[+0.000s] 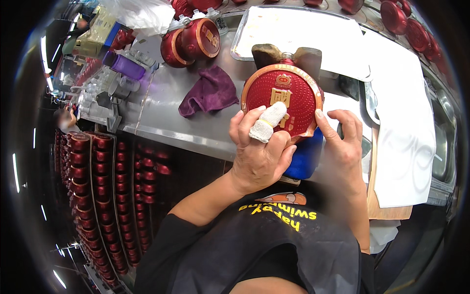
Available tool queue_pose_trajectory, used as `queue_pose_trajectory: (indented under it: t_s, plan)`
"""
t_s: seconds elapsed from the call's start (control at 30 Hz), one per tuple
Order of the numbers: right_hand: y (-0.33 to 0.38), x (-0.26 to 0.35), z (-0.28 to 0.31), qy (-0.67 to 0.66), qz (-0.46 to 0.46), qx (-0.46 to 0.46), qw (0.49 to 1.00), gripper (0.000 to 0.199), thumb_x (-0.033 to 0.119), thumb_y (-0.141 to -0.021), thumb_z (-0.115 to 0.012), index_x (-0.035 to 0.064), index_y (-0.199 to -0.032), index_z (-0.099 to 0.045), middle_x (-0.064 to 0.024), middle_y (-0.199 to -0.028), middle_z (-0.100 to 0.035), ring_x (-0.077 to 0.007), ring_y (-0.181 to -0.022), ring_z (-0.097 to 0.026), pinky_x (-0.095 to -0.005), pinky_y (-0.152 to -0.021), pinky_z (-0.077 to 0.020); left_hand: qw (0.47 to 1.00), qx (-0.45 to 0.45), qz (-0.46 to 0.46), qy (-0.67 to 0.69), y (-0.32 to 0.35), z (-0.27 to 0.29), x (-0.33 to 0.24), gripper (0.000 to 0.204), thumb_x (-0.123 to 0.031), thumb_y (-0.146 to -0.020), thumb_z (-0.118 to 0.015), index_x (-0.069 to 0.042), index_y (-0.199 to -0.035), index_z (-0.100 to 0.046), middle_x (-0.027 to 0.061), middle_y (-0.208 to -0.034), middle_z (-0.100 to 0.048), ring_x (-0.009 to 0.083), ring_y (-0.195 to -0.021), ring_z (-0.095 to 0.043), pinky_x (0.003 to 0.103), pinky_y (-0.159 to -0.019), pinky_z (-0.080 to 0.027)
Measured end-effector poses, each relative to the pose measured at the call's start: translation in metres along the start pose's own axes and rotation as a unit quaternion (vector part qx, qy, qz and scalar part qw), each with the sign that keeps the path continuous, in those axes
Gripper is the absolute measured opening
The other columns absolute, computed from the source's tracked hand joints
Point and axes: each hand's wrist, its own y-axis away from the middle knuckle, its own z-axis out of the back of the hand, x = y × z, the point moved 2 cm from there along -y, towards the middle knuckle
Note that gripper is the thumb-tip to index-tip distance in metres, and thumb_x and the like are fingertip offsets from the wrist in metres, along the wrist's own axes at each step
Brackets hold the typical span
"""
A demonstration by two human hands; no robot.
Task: The person cleans a red spherical ornament with a cloth and sponge, then applies a gold sticker and a gold ring to its surface. The ornament is held in a blue clamp on a metal workbench while the person works on it.
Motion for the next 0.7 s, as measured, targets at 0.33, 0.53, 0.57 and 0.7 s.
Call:
queue_pose_trajectory:
  t_s: [0.33,0.53,0.57,0.7]
  plan:
    - [0.010,0.005,0.000,-0.008,0.005,-0.006,1.000,0.065,-0.011,-0.074,-0.065,0.0143,-0.134,-0.069,-0.0128,-0.122,-0.057,-0.0344,-0.118,-0.055,-0.0457,-0.100,-0.0446,0.999,-0.002,-0.024,0.036,0.003,0.009,-0.005,0.028,-0.034,-0.084,-0.074,-0.017,-0.107,-0.071,0.0128,-0.137,-0.060,0.0338,-0.135,-0.039,0.057,-0.113,-0.024]
    - [0.015,0.005,0.001,-0.003,0.001,0.006,1.000,0.067,-0.011,-0.074,-0.066,0.0151,-0.135,-0.068,-0.0122,-0.122,-0.057,-0.0339,-0.119,-0.055,-0.0458,-0.101,-0.0442,0.997,-0.024,-0.050,-0.048,0.012,-0.005,-0.005,0.045,-0.037,-0.086,-0.073,-0.029,-0.131,-0.071,0.0063,-0.144,-0.055,0.0297,-0.138,-0.035,0.057,-0.114,-0.021]
    - [0.015,0.005,0.001,-0.006,-0.003,0.010,1.000,0.067,-0.011,-0.074,-0.066,0.0153,-0.135,-0.068,-0.0122,-0.122,-0.057,-0.0338,-0.119,-0.055,-0.0458,-0.101,-0.0442,0.997,-0.022,-0.045,-0.057,0.014,-0.006,-0.004,0.047,-0.037,-0.085,-0.074,-0.031,-0.132,-0.071,0.0049,-0.145,-0.055,0.0290,-0.138,-0.035,0.058,-0.114,-0.021]
    - [0.016,0.004,0.000,-0.009,-0.008,0.014,1.000,0.068,-0.012,-0.073,-0.066,0.0157,-0.136,-0.068,-0.0120,-0.123,-0.057,-0.0336,-0.119,-0.055,-0.0458,-0.101,-0.0442,0.996,-0.013,-0.054,-0.068,0.022,-0.009,-0.001,0.047,-0.033,-0.085,-0.074,-0.033,-0.132,-0.070,0.0022,-0.146,-0.055,0.0292,-0.137,-0.036,0.058,-0.115,-0.021]
